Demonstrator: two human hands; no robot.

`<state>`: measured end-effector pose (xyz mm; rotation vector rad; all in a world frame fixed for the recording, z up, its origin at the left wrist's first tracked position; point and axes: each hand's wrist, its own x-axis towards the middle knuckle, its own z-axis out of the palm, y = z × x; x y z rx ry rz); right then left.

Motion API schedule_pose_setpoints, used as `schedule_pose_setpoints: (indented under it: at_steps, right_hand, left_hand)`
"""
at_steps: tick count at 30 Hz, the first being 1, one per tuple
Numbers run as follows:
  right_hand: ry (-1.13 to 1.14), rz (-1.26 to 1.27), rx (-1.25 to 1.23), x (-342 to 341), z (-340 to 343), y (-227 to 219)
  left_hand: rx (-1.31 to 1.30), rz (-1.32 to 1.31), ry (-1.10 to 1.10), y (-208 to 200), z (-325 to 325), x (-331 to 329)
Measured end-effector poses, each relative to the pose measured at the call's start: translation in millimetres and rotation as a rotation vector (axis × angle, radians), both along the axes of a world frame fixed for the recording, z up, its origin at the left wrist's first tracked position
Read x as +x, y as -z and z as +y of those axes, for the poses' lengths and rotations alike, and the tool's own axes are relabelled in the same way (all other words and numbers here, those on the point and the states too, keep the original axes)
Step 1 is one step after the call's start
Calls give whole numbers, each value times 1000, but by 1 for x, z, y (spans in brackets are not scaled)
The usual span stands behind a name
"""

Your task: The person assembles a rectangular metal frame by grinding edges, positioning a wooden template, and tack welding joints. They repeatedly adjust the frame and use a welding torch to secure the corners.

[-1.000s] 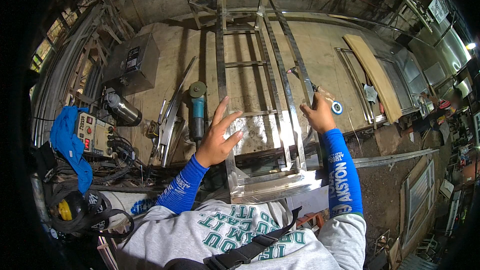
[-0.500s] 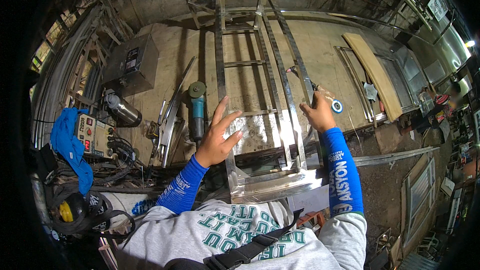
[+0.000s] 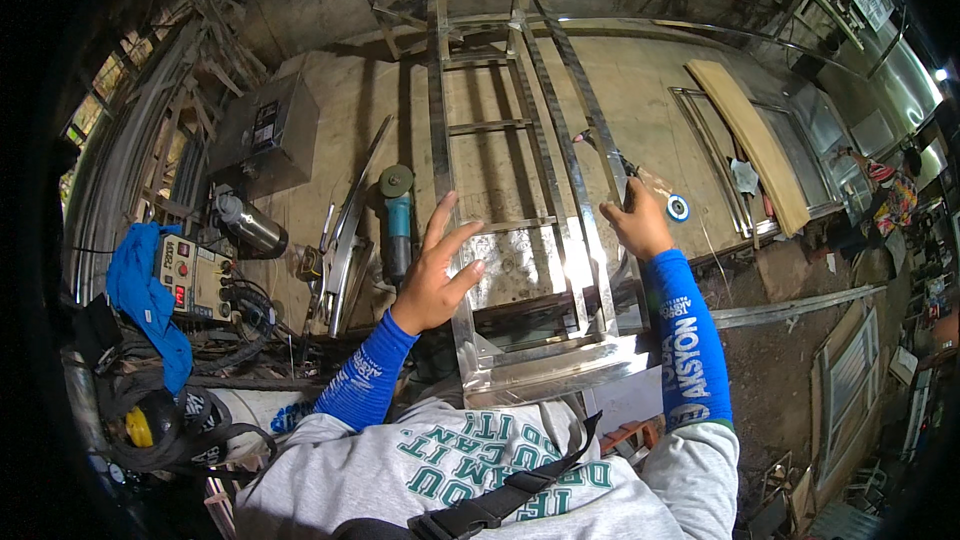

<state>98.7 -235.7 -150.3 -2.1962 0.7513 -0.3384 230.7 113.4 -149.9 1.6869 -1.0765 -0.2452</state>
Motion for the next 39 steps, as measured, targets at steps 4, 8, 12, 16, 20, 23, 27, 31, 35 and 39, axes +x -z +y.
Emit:
schedule_pose_setpoints:
  at_steps: [4, 8, 12, 16, 20, 23, 27, 31, 35, 39]
  right_hand:
    - [-30, -57, -66, 1, 0, 4]
    - [-41, -100, -75, -10, -17, 22]
    - [49, 224, -301, -3, -9, 9]
    - [-111, 249, -244, 20, 7, -18]
    - [-1, 227, -223, -1, 2, -6]
    - [36, 173, -309, 21, 10, 12]
    - [78, 227, -267, 8, 17, 8]
    - [91, 169, -350, -4, 18, 26]
    - [64, 158, -373, -2, 24, 18]
    - [-24, 243, -300, -19, 28, 4]
  left_hand:
    - [16, 14, -11, -2, 2, -1]
    - [-8, -3, -1, 5, -6, -2]
    - [-7, -145, -29, 24, -12, 2]
    - [80, -298, -41, 27, -1, 3]
    - [421, -488, -135, 14, -18, 3]
    - [770, -700, -392, -16, -38, 12]
    - [812, -768, -292, -21, -116, 33]
    - [520, -660, 181, -55, -183, 29]
    - [373, -584, 426, -29, -249, 38]
    - [393, -648, 474, -4, -270, 28]
